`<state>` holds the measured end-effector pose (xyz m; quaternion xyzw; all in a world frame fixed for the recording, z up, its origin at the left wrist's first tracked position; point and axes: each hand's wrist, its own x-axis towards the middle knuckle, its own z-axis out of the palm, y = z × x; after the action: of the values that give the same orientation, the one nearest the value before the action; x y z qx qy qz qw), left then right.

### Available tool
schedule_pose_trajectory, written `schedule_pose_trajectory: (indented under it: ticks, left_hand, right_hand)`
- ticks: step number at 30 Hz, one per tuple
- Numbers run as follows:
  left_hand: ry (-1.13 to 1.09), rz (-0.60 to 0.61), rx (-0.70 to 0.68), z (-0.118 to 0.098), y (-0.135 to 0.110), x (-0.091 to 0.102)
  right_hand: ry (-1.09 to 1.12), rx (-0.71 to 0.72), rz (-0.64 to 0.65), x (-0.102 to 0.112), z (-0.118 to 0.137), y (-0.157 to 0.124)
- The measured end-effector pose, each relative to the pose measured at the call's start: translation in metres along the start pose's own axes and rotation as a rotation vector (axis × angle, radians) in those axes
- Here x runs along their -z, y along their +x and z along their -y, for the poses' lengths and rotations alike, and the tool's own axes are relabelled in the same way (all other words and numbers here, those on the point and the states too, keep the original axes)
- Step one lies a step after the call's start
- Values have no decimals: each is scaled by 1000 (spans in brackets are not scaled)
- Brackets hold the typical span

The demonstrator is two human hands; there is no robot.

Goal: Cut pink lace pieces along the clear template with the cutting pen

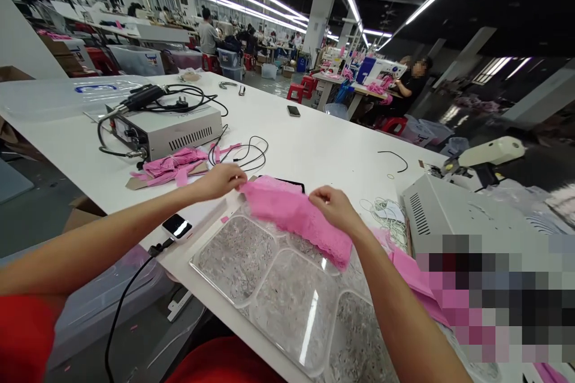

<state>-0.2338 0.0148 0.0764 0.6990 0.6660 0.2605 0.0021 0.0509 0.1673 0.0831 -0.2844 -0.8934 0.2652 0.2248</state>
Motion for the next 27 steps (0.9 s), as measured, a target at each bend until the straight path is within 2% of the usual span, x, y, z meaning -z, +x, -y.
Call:
schedule_pose_trajectory:
  ticks: [3, 5, 11, 13, 16, 18, 21, 24, 27]
  left_hand:
    - [24, -84, 28, 20, 32, 2]
    - [33, -84, 34, 29, 37, -4]
    - [36, 101, -2, 49, 10, -33]
    - [42, 145, -21, 53, 4, -37]
    - [58, 176, -56, 53, 3, -33]
    - [67, 176, -88, 45, 5, -29]
    - [59, 179, -166, 19, 9, -31]
    - [27, 211, -268, -17, 12, -47]
    - [6, 238, -343, -49, 17, -71]
  right_hand:
    - [-33, 62, -123, 0, -9, 43]
    - [-54, 106, -138, -9, -16, 55]
    - [-85, 177, 23, -53, -34, 32]
    - [-82, 178, 32, -58, -36, 24]
    - [-76, 143, -27, -49, -35, 14]
    - [-75, 102, -85, -36, -33, 2]
    - [-75, 47, -126, -17, -30, -30]
    - [-111, 23, -102, -6, -33, -68]
    - [-219, 25, -52, -6, -39, -97]
